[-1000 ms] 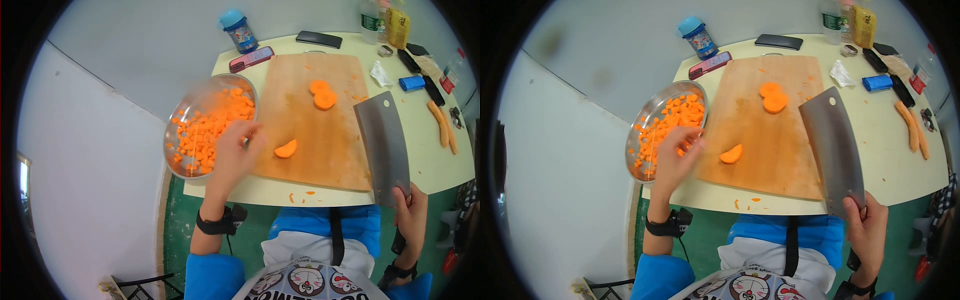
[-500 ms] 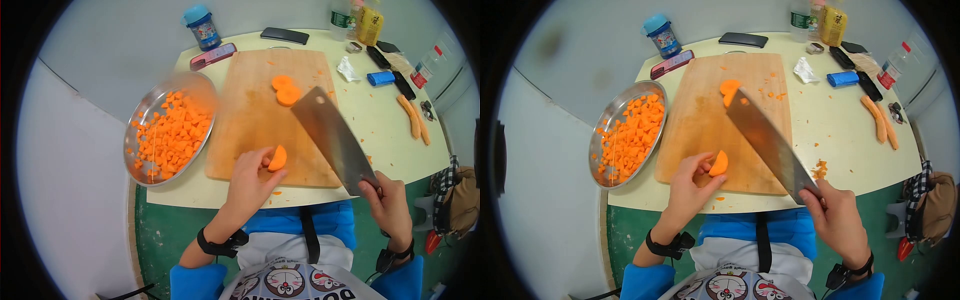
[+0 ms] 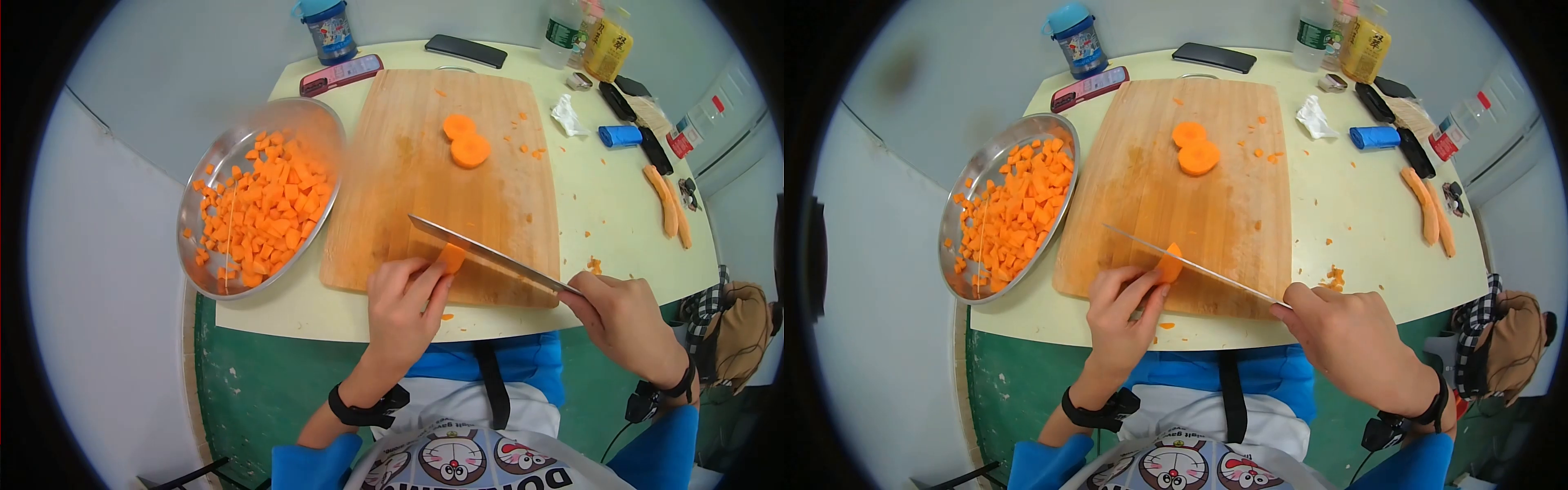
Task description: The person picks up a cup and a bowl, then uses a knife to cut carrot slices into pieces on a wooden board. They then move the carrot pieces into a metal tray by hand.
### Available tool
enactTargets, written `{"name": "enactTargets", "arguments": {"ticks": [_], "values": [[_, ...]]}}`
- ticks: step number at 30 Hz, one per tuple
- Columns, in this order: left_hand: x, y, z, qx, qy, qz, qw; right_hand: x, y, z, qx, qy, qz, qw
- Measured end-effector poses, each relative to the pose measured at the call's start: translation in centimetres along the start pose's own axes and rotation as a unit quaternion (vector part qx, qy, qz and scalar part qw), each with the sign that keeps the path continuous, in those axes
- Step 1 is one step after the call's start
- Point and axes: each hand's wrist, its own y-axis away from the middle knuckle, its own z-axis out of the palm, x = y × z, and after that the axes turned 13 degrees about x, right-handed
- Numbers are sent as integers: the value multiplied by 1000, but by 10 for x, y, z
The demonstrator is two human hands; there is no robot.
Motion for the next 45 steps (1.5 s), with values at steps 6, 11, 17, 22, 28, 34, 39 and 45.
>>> {"name": "enactTargets", "arguments": {"ticks": [6,11,17,22,28,34,39,45], "values": [[-2,2,1,-8,7,-1,1000,0,2,2,-4,9,-18,1000],[-5,2,1,-13,10,21,1000,-7,-3,-7,-35,31,-19,999],[-1,-2,-1,-30,-6,14,999,-3,-1,-2,-48,56,-59,995],[-5,5,-4,-18,4,19,1000,-7,-2,-5,-79,61,-68,993],[-2,-2,-7,-50,-1,-3,999,-4,-11,-9,-115,37,-57,991],[-1,-6,-8,-74,9,-22,997,-2,-21,-9,-145,3,-31,989],[-2,-7,-8,-76,5,-15,997,-5,-28,-6,-159,45,-44,985],[-5,-2,-5,-59,0,-3,998,-2,-30,-8,-140,-16,-10,990]]}}
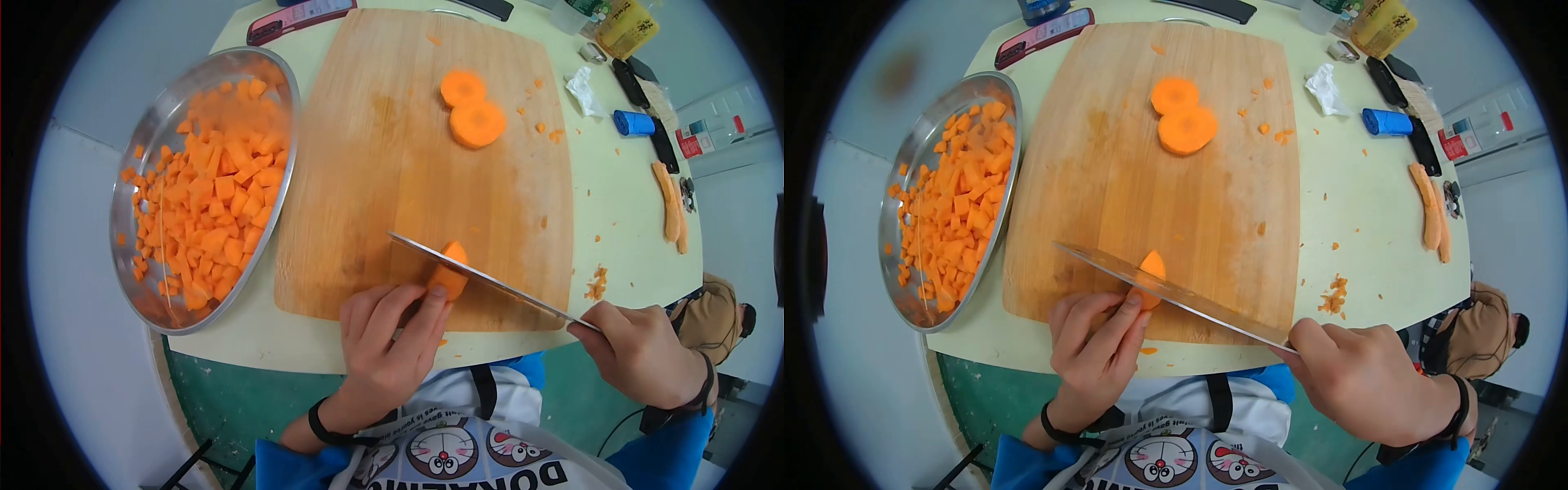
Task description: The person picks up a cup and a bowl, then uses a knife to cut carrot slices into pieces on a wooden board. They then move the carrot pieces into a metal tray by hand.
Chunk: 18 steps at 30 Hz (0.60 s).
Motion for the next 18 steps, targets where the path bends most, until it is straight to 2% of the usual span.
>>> {"name": "enactTargets", "arguments": {"ticks": [6,8,18], "values": [[3,2,-3,1,0,-13,1000,-13,7,-8,71,13,20,997],[2,5,-3,31,36,-39,998,-14,7,-7,67,12,21,997],[-1,8,-3,40,-2,-21,999,-19,10,-4,44,1,6,999]]}}
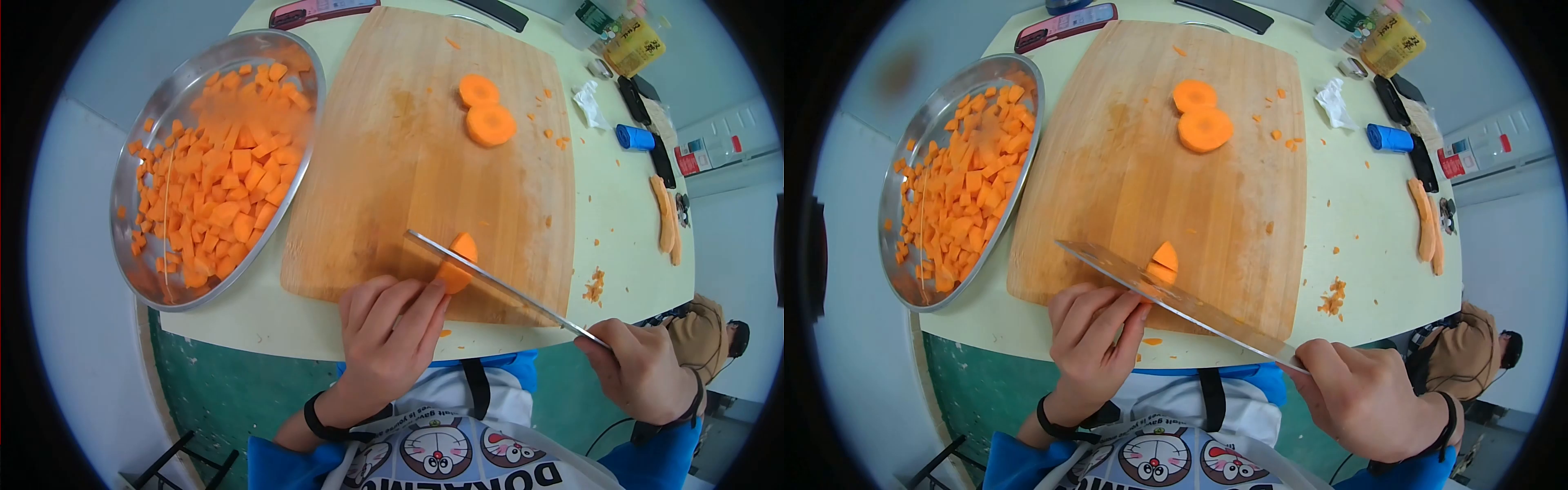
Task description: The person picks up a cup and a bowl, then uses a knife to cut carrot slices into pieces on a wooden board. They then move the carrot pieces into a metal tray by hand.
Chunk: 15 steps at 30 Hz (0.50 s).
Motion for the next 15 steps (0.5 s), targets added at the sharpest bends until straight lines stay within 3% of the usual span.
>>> {"name": "enactTargets", "arguments": {"ticks": [15], "values": [[0,-3,-2,-17,18,13,1000,-5,11,9,-18,47,-34,998]]}}
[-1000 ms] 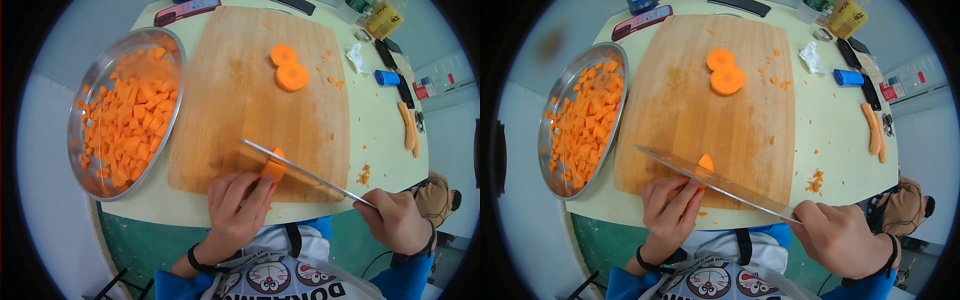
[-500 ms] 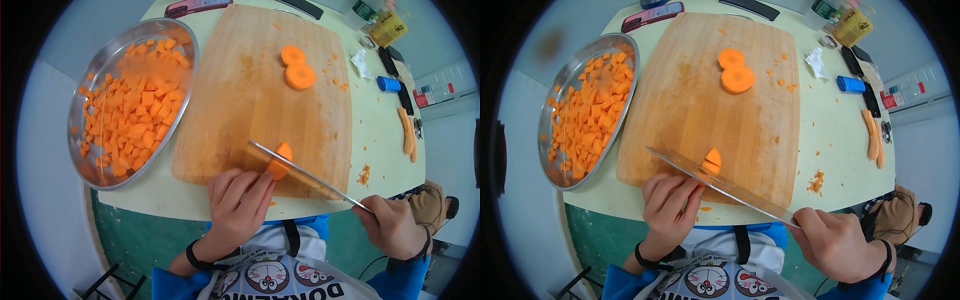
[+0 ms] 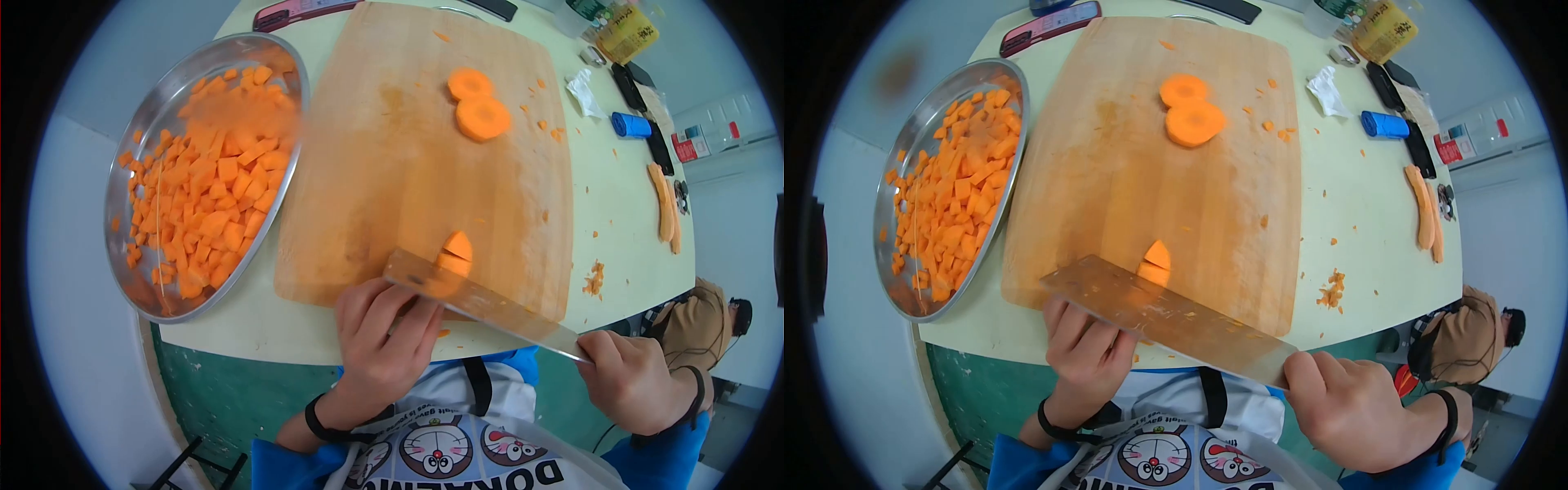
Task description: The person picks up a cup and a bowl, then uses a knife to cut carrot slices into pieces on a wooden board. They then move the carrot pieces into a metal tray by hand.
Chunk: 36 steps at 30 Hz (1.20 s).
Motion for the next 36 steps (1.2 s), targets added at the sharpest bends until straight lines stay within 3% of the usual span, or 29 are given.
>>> {"name": "enactTargets", "arguments": {"ticks": [7,12,36], "values": [[-2,-2,-3,-24,-11,13,1000,3,0,-1,-24,13,-12,1000],[-1,-1,-4,-24,-15,6,1000,6,-2,0,28,-19,-14,999],[1,-1,0,15,4,-5,1000,-2,1,-4,1,-32,19,999]]}}
